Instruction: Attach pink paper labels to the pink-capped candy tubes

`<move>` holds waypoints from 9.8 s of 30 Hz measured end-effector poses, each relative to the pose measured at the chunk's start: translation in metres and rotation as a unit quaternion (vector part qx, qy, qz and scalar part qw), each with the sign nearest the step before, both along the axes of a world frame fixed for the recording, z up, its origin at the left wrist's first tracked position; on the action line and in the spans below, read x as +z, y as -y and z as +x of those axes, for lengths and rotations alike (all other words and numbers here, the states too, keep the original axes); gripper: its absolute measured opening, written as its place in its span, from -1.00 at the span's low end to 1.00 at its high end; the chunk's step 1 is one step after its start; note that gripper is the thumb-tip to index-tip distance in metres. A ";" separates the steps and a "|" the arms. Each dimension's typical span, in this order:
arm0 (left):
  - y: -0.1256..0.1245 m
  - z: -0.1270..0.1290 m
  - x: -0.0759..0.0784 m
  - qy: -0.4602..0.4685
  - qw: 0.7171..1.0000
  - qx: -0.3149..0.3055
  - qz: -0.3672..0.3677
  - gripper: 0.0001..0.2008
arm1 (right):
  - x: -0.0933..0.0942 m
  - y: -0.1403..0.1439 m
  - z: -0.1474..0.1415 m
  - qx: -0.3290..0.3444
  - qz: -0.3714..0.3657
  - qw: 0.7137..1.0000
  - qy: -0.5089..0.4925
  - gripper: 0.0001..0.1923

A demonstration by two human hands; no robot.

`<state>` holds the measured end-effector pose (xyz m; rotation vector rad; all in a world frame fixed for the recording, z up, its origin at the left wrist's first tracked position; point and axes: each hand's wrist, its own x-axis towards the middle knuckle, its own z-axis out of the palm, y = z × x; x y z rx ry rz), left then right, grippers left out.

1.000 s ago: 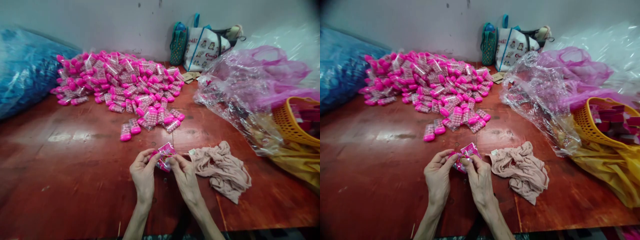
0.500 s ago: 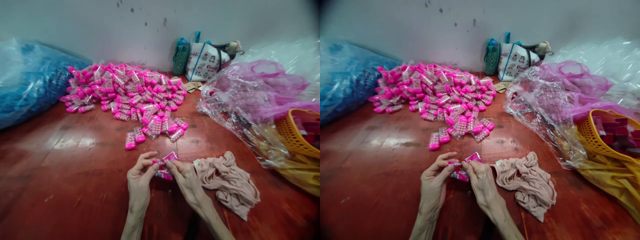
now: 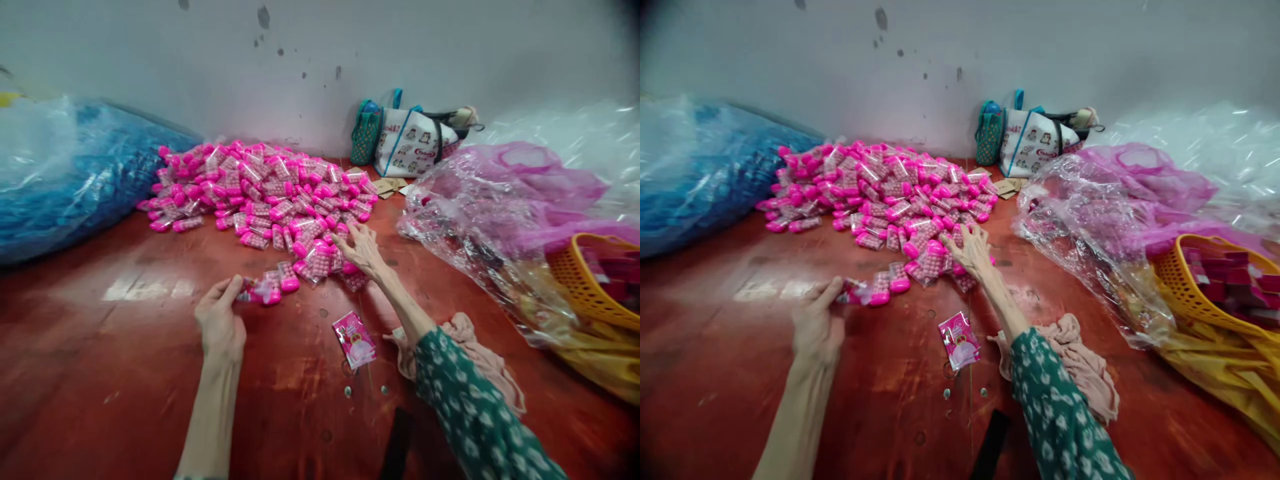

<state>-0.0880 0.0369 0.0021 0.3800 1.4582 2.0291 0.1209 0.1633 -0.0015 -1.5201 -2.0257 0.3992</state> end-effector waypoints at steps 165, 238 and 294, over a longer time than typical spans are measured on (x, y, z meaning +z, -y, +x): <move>0.057 0.104 0.005 0.173 0.946 -0.258 -0.090 -0.78 | 0.007 0.186 -0.027 0.003 -0.316 0.801 -0.508 -0.81; 0.050 0.097 0.007 0.228 0.949 -0.202 -0.081 -0.73 | -0.008 0.192 -0.025 -0.015 -0.181 0.843 -0.506 -0.66; 0.061 0.107 0.006 0.256 0.940 -0.213 -0.072 -0.70 | -0.002 0.195 -0.029 -0.008 -0.182 0.890 -0.419 -0.89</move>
